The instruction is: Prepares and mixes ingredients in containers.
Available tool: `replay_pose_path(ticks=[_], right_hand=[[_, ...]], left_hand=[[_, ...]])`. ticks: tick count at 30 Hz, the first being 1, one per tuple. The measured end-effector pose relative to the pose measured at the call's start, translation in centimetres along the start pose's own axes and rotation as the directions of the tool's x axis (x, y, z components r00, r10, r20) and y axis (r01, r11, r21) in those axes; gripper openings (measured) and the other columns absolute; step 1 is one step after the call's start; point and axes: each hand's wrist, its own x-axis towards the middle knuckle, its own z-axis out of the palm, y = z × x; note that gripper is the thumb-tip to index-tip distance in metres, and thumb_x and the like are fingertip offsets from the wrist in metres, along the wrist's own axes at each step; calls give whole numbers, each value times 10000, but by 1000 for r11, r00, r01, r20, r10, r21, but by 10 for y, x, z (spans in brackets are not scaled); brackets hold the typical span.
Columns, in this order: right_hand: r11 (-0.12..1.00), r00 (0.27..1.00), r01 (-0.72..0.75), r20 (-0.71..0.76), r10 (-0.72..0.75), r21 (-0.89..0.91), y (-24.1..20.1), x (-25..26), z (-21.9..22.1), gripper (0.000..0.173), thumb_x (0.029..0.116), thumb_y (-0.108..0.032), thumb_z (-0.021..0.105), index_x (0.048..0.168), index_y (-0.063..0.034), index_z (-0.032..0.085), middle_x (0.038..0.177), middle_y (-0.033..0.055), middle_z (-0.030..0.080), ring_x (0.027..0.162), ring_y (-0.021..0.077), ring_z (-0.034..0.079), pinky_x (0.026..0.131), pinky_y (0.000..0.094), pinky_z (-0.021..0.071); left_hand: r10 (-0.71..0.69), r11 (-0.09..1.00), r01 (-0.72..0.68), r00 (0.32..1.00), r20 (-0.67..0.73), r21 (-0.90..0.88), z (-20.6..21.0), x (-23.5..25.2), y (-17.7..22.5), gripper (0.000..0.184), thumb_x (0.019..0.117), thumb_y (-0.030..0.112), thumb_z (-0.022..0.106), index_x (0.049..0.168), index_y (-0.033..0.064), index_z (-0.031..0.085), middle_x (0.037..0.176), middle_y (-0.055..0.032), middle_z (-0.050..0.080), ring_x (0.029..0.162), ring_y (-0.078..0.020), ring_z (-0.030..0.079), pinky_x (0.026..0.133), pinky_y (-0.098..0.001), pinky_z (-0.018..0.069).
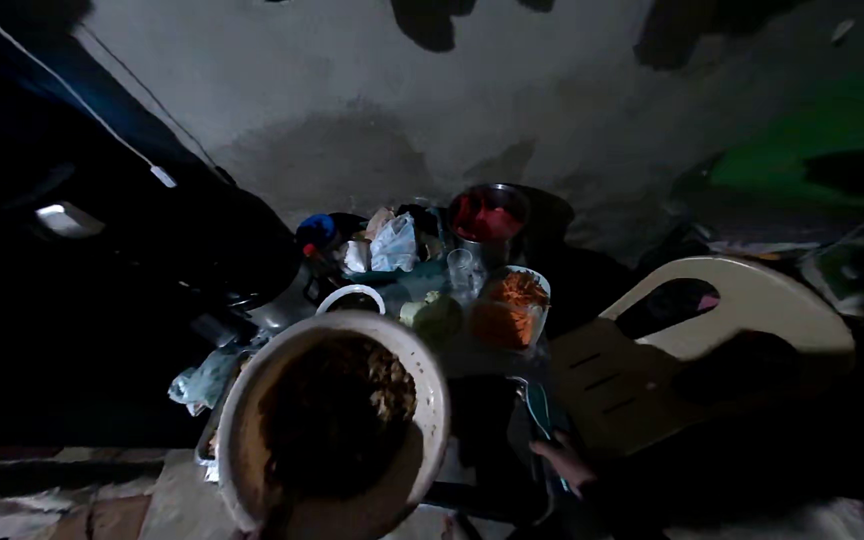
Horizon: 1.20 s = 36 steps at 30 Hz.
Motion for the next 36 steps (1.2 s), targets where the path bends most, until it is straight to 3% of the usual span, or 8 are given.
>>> replay_pose_path(ticks=[4,9,14,19,21,26,28,36], right_hand=[[957,982,165,-47,-181,-238,-11,16,-1,634,900,-607,708,1151,-26,722,1046,215,716,955,361,694,877,586,550],[929,952,220,-142,-271,-297,-33,-17,-38,542,966,-512,673,1142,-1,714,1015,225,715,951,375,695,880,601,542],[902,911,405,-15,-411,-151,-64,-51,-57,331,1034,-247,594,1268,-20,650,983,144,711,757,224,689,714,431,601],[739,813,575,142,-565,-351,-127,-78,-38,413,1078,-305,511,1468,-184,574,1207,117,703,966,215,716,868,424,605],[598,800,552,167,-577,-581,-155,-83,-23,509,1077,-209,474,1576,-295,432,1413,167,602,1210,324,642,1021,511,526],[435,808,428,120,-577,-792,-188,-64,5,675,1033,-124,517,1645,-174,238,1488,264,473,1250,413,594,988,525,536],[408,829,391,123,-545,-825,-183,-55,11,655,1014,-105,551,1617,-112,295,1513,250,447,1306,412,550,1022,526,518],[458,869,378,137,-476,-805,-139,-33,18,570,1012,-44,487,1572,-79,391,1582,171,430,1396,350,497,1091,499,477]], left_hand=[[59,998,-57,996,60,-32,24,33,6,351,951,34,608,1290,-7,526,1000,-64,705,856,-126,711,749,-354,630],[132,990,-140,974,185,32,64,56,14,324,931,43,629,1237,-33,558,985,-73,708,847,-120,712,754,-331,628],[162,978,-198,922,351,68,93,69,7,374,910,-2,649,1276,-44,579,1076,-91,711,940,-123,704,835,-322,613],[178,944,-288,855,488,160,114,72,1,246,898,48,674,1134,-20,659,967,-44,729,875,-78,704,804,-293,610],[208,901,-375,815,541,218,121,68,7,219,906,63,682,1109,-18,676,954,-25,726,868,-40,692,810,-262,598],[359,679,-674,649,671,289,131,60,12,276,953,107,662,1196,-17,704,1064,-101,758,966,-87,722,928,-311,584],[440,610,-745,600,668,268,133,60,5,261,942,111,654,1162,-17,713,1029,-120,759,933,-131,735,884,-349,595],[638,483,-875,375,673,30,143,57,-4,383,975,81,587,1342,-3,652,1391,-154,644,1352,-254,579,1155,-400,471]])
